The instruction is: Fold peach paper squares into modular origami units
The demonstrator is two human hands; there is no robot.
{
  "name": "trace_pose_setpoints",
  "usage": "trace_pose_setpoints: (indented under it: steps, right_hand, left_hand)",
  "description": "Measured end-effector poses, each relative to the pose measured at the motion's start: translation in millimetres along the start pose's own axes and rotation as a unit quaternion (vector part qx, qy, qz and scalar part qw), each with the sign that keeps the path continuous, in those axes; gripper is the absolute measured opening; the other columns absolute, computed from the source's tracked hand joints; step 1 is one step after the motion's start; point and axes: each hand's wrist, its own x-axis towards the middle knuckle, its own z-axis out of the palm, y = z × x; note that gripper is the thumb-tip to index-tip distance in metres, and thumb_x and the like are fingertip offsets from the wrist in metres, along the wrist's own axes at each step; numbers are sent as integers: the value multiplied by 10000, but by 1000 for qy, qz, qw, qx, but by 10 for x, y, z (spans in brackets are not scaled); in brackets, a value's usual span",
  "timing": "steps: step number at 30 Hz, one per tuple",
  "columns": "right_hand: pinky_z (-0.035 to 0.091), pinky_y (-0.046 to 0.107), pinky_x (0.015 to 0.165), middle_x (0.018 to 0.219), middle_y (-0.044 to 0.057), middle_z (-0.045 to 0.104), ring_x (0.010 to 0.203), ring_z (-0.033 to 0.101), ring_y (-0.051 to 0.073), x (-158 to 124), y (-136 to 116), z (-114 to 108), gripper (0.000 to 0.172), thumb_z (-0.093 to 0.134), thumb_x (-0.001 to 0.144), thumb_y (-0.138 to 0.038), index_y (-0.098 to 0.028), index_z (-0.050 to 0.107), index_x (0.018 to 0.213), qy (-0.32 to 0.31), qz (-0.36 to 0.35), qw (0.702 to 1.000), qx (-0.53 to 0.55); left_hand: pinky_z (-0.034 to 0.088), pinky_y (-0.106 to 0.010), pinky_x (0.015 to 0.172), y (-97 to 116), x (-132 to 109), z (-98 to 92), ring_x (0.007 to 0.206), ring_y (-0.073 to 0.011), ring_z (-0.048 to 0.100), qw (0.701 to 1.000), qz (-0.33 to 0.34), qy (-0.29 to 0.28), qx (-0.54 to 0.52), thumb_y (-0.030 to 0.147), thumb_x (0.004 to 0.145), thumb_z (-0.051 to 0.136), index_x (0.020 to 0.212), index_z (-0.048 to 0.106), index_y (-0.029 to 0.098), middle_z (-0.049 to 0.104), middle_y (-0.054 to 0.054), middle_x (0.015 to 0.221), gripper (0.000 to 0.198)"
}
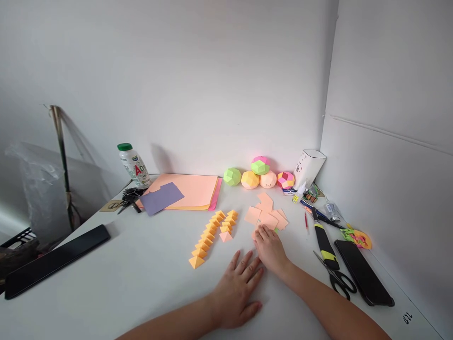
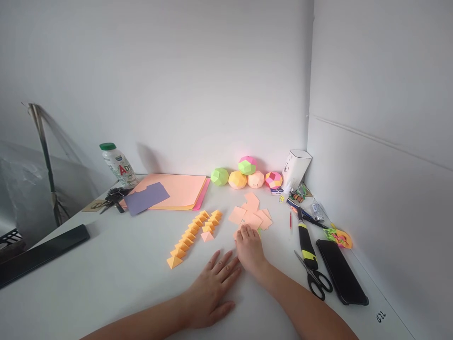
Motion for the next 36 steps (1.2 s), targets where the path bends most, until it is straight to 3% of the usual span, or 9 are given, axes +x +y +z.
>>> trace_pose_setpoints:
  steps: [6, 11, 15, 23, 27, 30, 33, 36]
  right_hand:
    - [482, 386, 888, 1132, 197, 625, 1087, 566, 282, 6, 12, 31, 210, 527, 869, -171, -81, 653, 1011, 35, -10, 999, -6]
    - [414, 457, 939, 1284, 224, 504, 1203, 446, 343, 6, 25, -32, 344, 516, 863, -295, -73, 609, 1109, 21, 57, 998, -2]
    - [328, 531, 975, 1309, 273, 455, 1249, 367, 398, 4, 40, -18, 497, 505, 857, -380, -28, 540, 1206, -20, 96, 995, -7]
    - [352, 465, 975, 1202, 219, 558, 1170, 470, 319, 26, -77, -66, 327, 471, 898, -239, -70, 569, 1160, -19, 91, 996, -14]
    - [342, 479, 988, 1070, 163, 601, 1057, 531, 287, 19, -76, -131, 348, 528, 865, -227, -98, 538, 1188, 11, 97, 995, 14]
    - [414, 466, 914, 998, 140, 590, 948, 562, 271, 16, -47, -145, 344, 543, 838, -196, -111, 532, 1171, 55, 87, 994, 47]
    - [495, 385, 775, 992, 118, 563, 895, 568, 236, 16, -30, -148, 250, 462, 846, -120, -151, 564, 1072, 118, 32, 986, 112]
    - [504, 336, 754, 986, 103, 558, 892, 565, 201, 11, -46, -183, 279, 384, 850, -39, -165, 583, 998, 199, -42, 965, 165]
  left_hand:
    - [54, -626, 1071, 2, 1, 27, 1379, -364, 63, 1000, 1, 1, 3, 487, 853, 419, 1447, 138, 202, 127, -109, 1519, 716]
    - [36, -634, 1065, 44, 39, 120, 1375, -375, 70, 999, -34, 5, 26, 459, 819, 462, 1413, 255, 189, 160, -115, 1513, 685]
    - [29, -631, 1066, 47, 44, 147, 1374, -376, 79, 999, -40, 7, 30, 456, 807, 480, 1411, 259, 196, 157, -108, 1514, 694]
    - [42, -629, 1069, 25, 27, 81, 1377, -372, 65, 1000, -27, 2, 12, 469, 836, 448, 1450, 125, 218, 138, -93, 1520, 738]
    - [51, -630, 1067, 21, 15, 20, 1378, -370, 49, 1000, -11, -13, -5, 480, 856, 415, 1455, 80, 223, 110, -97, 1523, 733]
    - [56, -626, 1069, 12, -2, -22, 1376, -374, 61, 1000, -6, -11, -10, 481, 865, 406, 1454, 85, 225, 118, -99, 1522, 718]
    - [61, -615, 1073, 6, -10, -21, 1375, -373, 78, 1000, -1, -4, -5, 485, 862, 412, 1453, 98, 224, 145, -103, 1518, 718]
    - [63, -612, 1070, 16, 6, 13, 1370, -375, 103, 1000, -5, 3, 5, 485, 849, 425, 1453, 91, 222, 190, -103, 1510, 738]
